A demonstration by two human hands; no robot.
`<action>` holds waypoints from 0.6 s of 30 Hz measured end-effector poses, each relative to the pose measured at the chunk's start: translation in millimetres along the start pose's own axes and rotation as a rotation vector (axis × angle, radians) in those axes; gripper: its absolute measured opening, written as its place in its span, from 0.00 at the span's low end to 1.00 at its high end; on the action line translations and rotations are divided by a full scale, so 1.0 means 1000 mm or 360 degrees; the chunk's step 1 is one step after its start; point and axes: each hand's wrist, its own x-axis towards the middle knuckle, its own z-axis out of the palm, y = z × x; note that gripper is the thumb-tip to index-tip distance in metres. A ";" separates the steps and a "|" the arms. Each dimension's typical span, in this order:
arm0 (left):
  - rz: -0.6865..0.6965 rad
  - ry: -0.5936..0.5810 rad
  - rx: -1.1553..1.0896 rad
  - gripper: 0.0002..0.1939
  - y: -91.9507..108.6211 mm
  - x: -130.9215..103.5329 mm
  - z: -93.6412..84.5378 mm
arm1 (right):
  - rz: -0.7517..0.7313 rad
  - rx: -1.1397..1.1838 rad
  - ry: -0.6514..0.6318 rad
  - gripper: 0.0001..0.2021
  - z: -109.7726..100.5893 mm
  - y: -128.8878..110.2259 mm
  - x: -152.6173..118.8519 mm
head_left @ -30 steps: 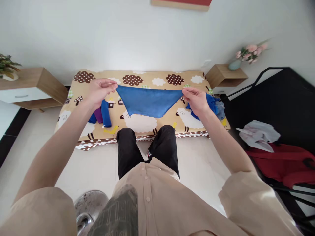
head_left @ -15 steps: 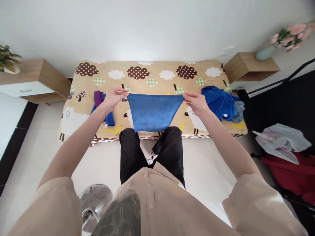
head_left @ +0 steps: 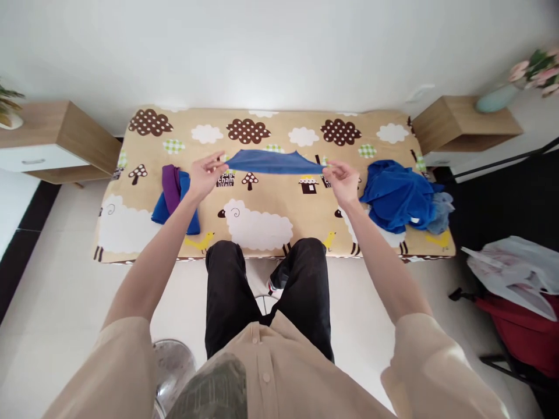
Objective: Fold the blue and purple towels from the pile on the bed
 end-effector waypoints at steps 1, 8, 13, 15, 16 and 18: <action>-0.0058 -0.0019 -0.0010 0.31 -0.019 -0.012 0.001 | 0.0091 -0.0021 -0.0069 0.28 0.002 0.015 -0.011; -0.1109 -0.0343 0.0214 0.26 -0.149 -0.095 0.044 | 0.0964 -0.0428 -0.0459 0.13 0.045 0.133 -0.088; -0.1333 -0.0354 0.0278 0.22 -0.201 -0.125 0.067 | 0.1285 -0.0667 -0.0642 0.15 0.057 0.185 -0.105; -0.1284 -0.0288 0.0270 0.21 -0.212 -0.127 0.070 | 0.1253 -0.0665 -0.0543 0.16 0.054 0.194 -0.105; -0.1265 -0.0267 0.0264 0.20 -0.217 -0.128 0.070 | 0.1250 -0.0657 -0.0513 0.16 0.051 0.198 -0.105; -0.1271 -0.0269 0.0281 0.18 -0.223 -0.128 0.069 | 0.1282 -0.0657 -0.0508 0.17 0.047 0.201 -0.105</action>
